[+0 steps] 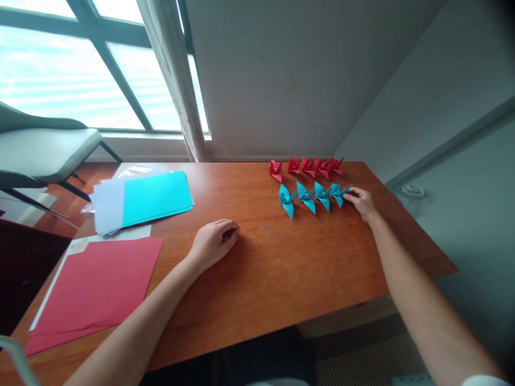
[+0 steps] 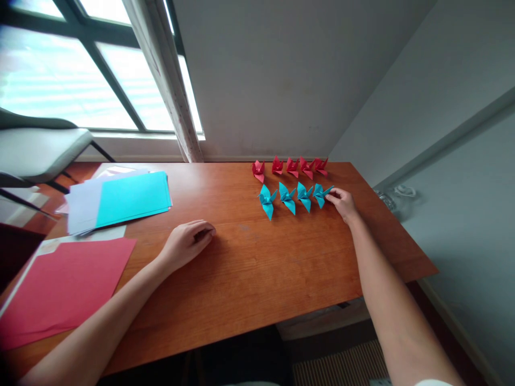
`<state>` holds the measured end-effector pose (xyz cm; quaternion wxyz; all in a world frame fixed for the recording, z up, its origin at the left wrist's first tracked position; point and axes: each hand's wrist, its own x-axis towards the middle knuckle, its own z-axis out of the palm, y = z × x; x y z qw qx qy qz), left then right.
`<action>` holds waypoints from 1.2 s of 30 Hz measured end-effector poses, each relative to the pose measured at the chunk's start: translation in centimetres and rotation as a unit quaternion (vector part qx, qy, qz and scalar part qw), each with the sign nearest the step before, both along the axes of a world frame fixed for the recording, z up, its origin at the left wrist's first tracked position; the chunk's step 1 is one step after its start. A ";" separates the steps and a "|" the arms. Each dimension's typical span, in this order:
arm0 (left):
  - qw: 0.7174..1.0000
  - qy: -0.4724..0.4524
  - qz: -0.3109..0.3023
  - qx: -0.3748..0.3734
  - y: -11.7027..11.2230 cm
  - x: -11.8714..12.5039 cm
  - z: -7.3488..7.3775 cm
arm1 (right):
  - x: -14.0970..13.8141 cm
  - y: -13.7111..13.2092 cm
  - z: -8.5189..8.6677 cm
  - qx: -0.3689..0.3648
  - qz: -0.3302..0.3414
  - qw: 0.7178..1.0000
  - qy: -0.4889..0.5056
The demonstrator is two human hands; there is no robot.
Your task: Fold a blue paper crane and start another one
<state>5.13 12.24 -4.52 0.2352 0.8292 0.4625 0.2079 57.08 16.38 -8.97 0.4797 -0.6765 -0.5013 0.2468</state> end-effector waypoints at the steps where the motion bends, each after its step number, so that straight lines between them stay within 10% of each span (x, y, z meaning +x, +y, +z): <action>1: 1.000 0.001 0.000 0.000 0.0 0.0 0.0 | 0.0 0.0 0.0 0.000 -0.003 1.000 0.001; 36: 1.000 -0.002 -0.003 0.006 0.0 0.0 0.0 | -1.1 -0.6 0.9 0.049 -0.074 0.996 0.031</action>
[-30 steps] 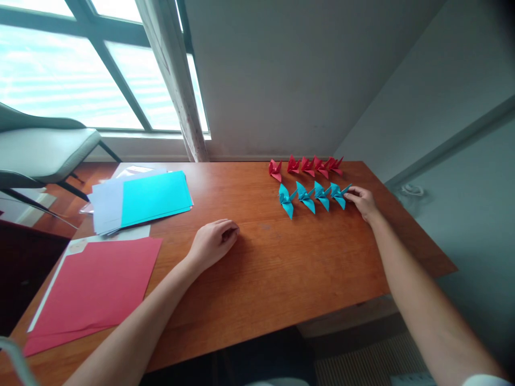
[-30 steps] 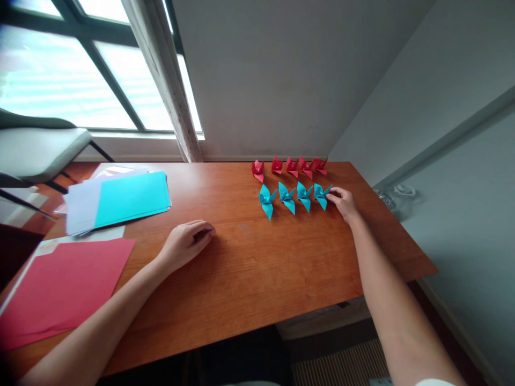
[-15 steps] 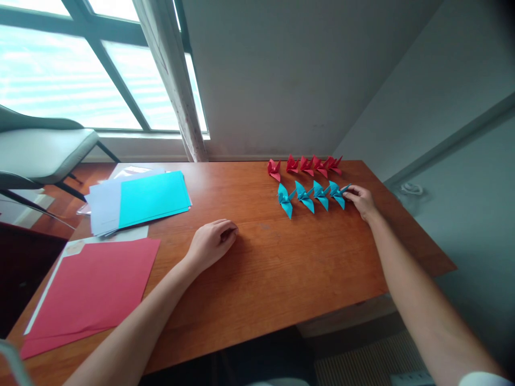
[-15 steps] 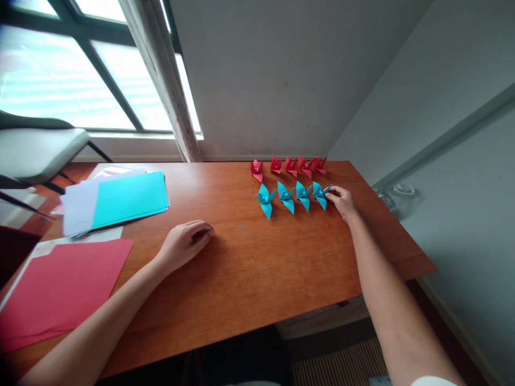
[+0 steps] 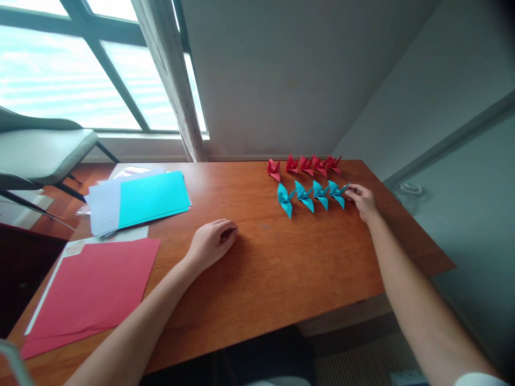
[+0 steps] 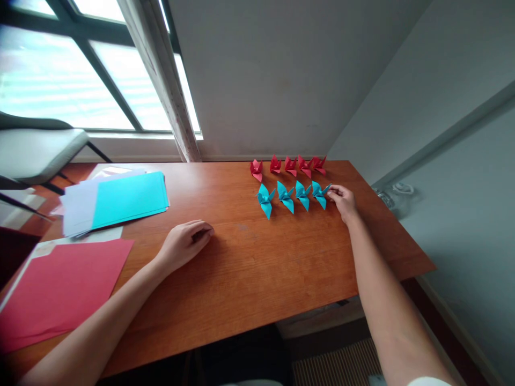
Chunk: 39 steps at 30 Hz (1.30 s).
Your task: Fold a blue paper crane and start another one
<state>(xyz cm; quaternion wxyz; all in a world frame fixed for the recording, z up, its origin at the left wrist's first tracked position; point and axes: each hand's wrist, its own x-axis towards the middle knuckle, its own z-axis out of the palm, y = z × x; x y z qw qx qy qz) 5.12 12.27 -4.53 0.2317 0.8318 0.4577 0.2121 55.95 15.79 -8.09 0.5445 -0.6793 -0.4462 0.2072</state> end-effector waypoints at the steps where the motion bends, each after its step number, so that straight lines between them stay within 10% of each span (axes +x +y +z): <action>1: 1.000 -0.003 0.000 0.001 0.0 0.0 0.0 | -0.1 -0.3 0.1 0.017 -0.031 0.999 0.003; 8: 1.000 -0.023 0.005 0.015 -0.4 0.0 -0.2 | -6.5 -4.0 3.2 0.149 -0.146 0.978 0.013; 15: 0.999 -0.034 0.012 0.024 -0.2 -0.4 -0.2 | -24.5 -5.5 6.3 0.055 0.292 0.951 -0.085; 20: 0.994 -0.021 0.076 0.074 0.7 -2.5 0.6 | -32.1 -2.5 4.0 0.056 0.347 0.931 -0.102; 28: 0.930 0.189 0.262 0.176 1.8 -7.0 2.5 | -34.5 -1.0 1.7 0.086 0.384 0.910 -0.126; 39: 0.923 0.231 0.292 0.102 3.3 -10.0 1.5 | -34.2 -1.6 1.8 0.095 0.415 0.890 -0.165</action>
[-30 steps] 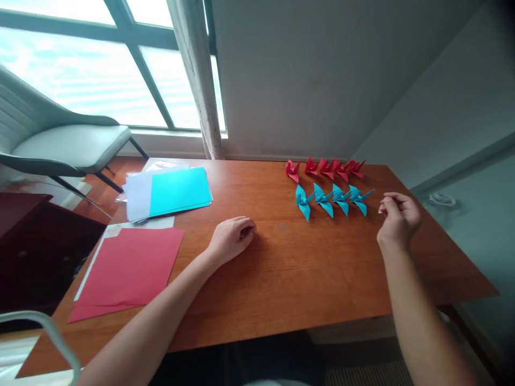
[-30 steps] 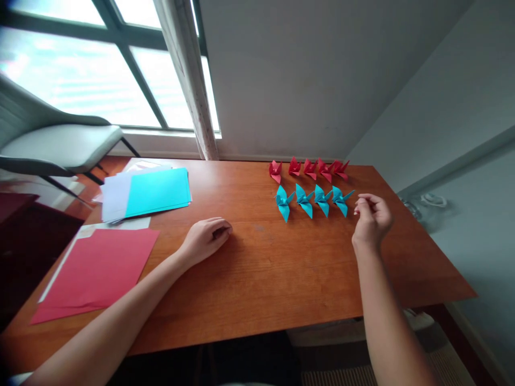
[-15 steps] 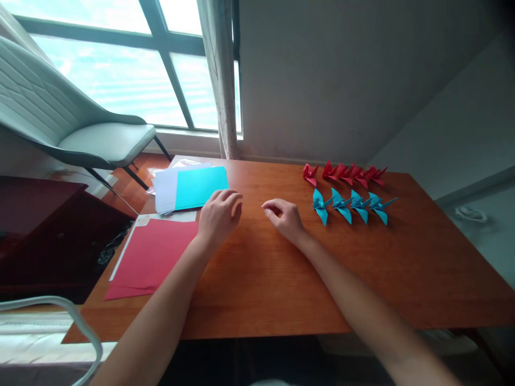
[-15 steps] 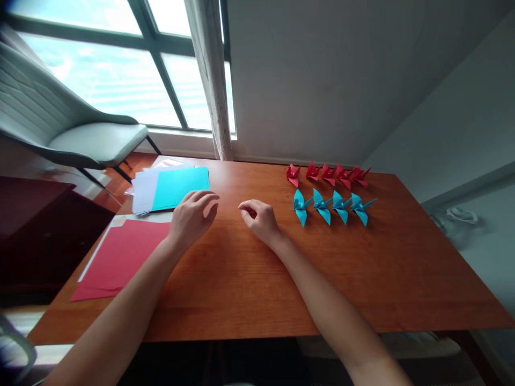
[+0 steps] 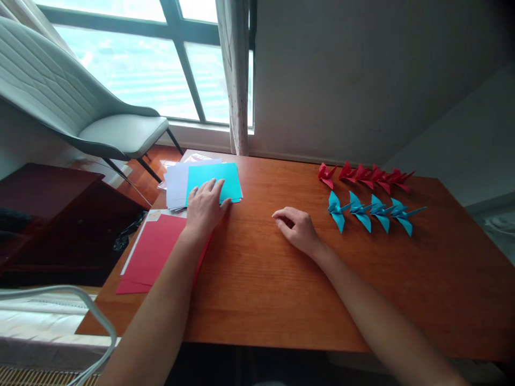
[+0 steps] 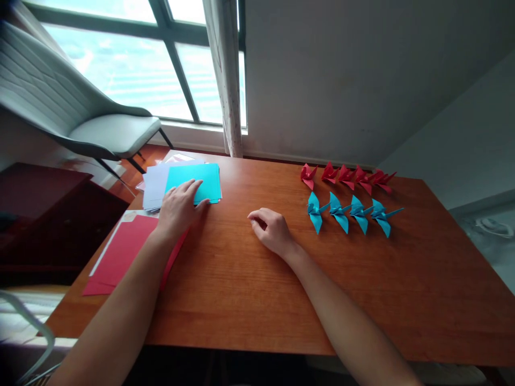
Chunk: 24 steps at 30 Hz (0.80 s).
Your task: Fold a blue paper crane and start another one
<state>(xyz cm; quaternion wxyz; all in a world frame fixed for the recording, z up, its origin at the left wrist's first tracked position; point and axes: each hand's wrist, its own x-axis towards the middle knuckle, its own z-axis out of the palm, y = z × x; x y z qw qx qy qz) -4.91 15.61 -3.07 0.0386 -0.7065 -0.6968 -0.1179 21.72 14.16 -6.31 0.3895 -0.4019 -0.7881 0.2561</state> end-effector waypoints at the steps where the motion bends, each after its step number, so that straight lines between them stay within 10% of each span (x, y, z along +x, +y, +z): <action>1: 1.000 -0.006 0.000 -0.005 0.0 -0.1 0.1 | 0.0 0.0 0.0 0.002 0.003 1.000 -0.004; 17: 0.999 0.021 -0.011 -0.022 0.3 -1.0 0.1 | 0.1 -0.3 0.2 0.019 -0.008 1.000 0.012; 24: 0.988 0.137 -0.047 -0.051 -0.7 2.3 0.8 | 0.1 -0.2 0.0 0.016 -0.009 1.000 0.008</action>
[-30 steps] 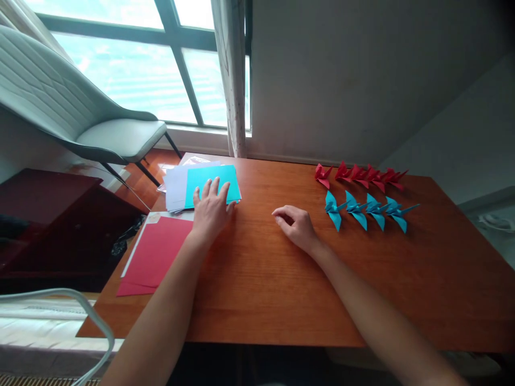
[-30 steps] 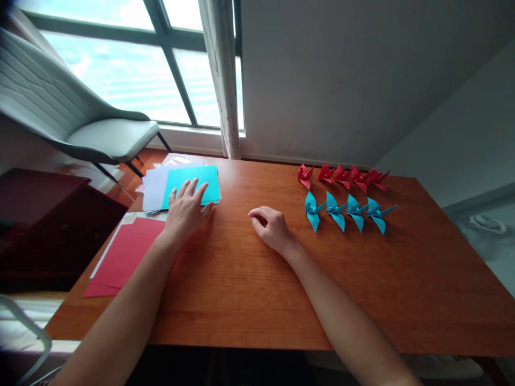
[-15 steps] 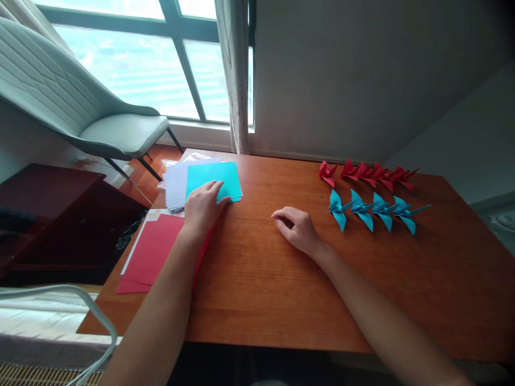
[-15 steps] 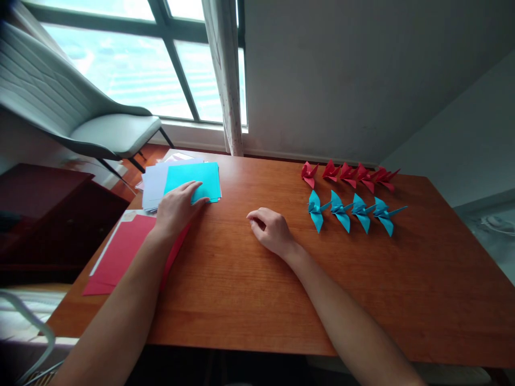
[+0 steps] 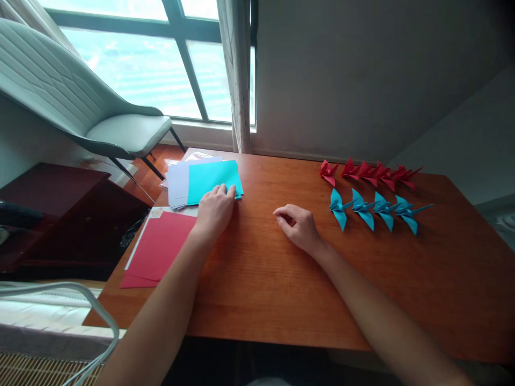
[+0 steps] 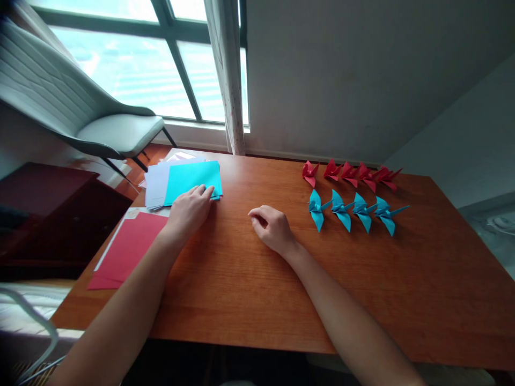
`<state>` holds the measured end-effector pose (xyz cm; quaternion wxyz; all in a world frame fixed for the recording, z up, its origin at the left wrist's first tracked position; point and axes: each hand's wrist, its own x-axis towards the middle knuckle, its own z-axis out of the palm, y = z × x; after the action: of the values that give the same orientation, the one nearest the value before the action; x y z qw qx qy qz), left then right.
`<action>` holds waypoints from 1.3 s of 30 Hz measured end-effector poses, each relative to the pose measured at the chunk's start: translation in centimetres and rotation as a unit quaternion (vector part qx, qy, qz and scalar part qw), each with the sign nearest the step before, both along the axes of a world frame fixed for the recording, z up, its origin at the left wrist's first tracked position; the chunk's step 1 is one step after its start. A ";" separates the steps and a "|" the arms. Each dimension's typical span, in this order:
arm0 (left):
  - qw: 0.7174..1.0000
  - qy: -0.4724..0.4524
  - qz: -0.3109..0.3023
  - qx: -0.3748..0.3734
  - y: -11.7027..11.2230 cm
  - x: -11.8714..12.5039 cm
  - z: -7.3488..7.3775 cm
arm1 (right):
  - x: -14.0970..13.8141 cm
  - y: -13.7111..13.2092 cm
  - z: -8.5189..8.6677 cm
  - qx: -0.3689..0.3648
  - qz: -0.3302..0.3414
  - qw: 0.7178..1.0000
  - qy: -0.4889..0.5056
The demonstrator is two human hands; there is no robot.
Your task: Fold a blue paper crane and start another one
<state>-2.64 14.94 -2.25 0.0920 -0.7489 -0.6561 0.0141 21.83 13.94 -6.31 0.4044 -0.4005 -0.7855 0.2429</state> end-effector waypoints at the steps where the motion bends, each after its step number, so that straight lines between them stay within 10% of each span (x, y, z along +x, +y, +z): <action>1: 1.000 0.016 0.004 -0.005 -0.1 0.5 0.1 | 0.0 0.0 0.0 -0.001 0.000 1.000 -0.001; 27: 0.998 0.013 0.064 -0.016 -0.6 -1.0 1.4 | -0.1 0.3 -0.2 -0.006 0.007 1.000 0.001; 34: 0.998 0.015 -0.011 -0.065 -0.7 -3.1 2.5 | 0.0 0.4 -0.2 -0.012 0.019 1.000 -0.005; 39: 0.996 -0.084 -0.025 0.002 -3.1 0.2 3.4 | -0.2 0.5 -0.1 -0.056 -0.032 0.995 0.073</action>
<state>-2.42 11.79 1.20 0.0385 -0.7631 -0.6429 -0.0526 21.62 14.44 -6.39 0.4448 -0.4288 -0.7260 0.3019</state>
